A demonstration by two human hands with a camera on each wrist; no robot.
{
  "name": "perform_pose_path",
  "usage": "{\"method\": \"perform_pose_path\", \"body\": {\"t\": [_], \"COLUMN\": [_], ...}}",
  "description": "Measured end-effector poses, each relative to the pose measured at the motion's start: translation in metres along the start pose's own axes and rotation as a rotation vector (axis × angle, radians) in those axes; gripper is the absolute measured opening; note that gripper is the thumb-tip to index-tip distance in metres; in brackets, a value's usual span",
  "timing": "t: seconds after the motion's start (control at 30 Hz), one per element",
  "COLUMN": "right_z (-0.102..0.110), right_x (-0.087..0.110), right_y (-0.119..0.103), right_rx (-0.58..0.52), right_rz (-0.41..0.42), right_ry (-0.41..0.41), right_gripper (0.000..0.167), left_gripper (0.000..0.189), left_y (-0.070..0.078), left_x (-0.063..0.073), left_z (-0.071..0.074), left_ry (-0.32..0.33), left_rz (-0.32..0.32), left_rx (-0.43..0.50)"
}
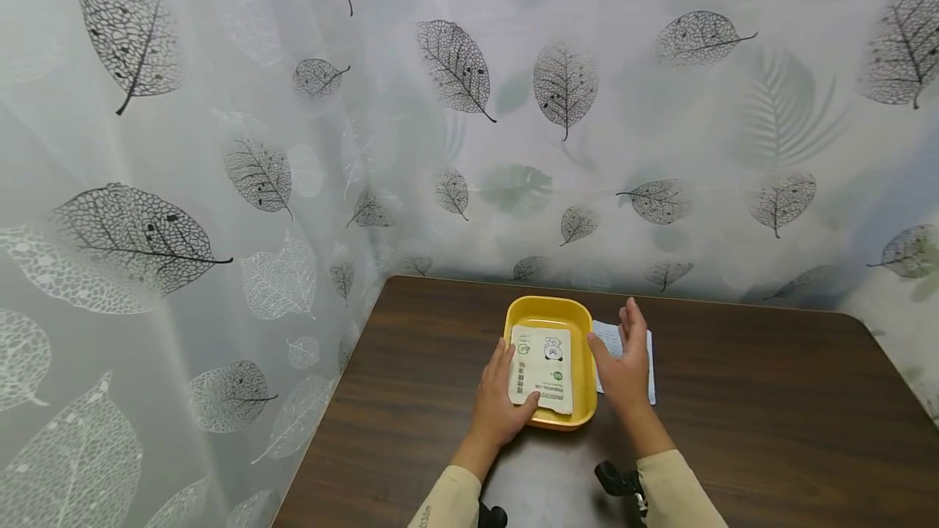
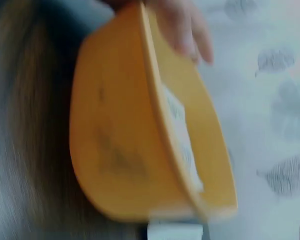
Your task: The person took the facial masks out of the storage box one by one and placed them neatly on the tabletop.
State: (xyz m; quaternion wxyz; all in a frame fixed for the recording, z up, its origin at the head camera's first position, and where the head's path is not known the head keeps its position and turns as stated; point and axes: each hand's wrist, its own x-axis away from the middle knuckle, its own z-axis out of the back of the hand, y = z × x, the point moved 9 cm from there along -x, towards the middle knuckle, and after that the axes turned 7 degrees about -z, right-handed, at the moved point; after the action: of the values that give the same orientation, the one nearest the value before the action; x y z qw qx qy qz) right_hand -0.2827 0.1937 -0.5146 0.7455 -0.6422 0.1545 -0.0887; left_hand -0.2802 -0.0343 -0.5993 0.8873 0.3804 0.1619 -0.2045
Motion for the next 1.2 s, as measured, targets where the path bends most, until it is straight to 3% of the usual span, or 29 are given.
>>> {"method": "perform_pose_path", "body": {"t": [0.3,0.5,0.8,1.07,1.2], "right_z": [-0.051,-0.071,-0.078,-0.076,-0.078], "right_x": [0.017,0.025,0.022,0.019,0.019], "right_y": [0.023,0.045,0.066,0.078,0.078], "right_rx": [-0.066,-0.076,0.016,0.104,0.119], "right_rz": [-0.117,-0.241,-0.346,-0.469,-0.476], "right_ry": [-0.131,-0.180,-0.161,-0.128,-0.126], "right_gripper": [0.083,0.085,0.084,0.081,0.079], "left_gripper": [0.085,0.083,0.080,0.080,0.079], "left_y": [-0.002,0.001,0.006,0.002,0.005], "left_x": [0.000,0.001,0.000,-0.002,-0.002], "left_z": [-0.003,-0.003,0.000,-0.003,0.000], "left_ry": [0.019,0.028,0.072,0.037,0.052], "left_rz": [-0.010,-0.026,-0.068,-0.026,-0.034], "left_rx": [-0.006,-0.029,-0.037,-0.037,-0.036]}}
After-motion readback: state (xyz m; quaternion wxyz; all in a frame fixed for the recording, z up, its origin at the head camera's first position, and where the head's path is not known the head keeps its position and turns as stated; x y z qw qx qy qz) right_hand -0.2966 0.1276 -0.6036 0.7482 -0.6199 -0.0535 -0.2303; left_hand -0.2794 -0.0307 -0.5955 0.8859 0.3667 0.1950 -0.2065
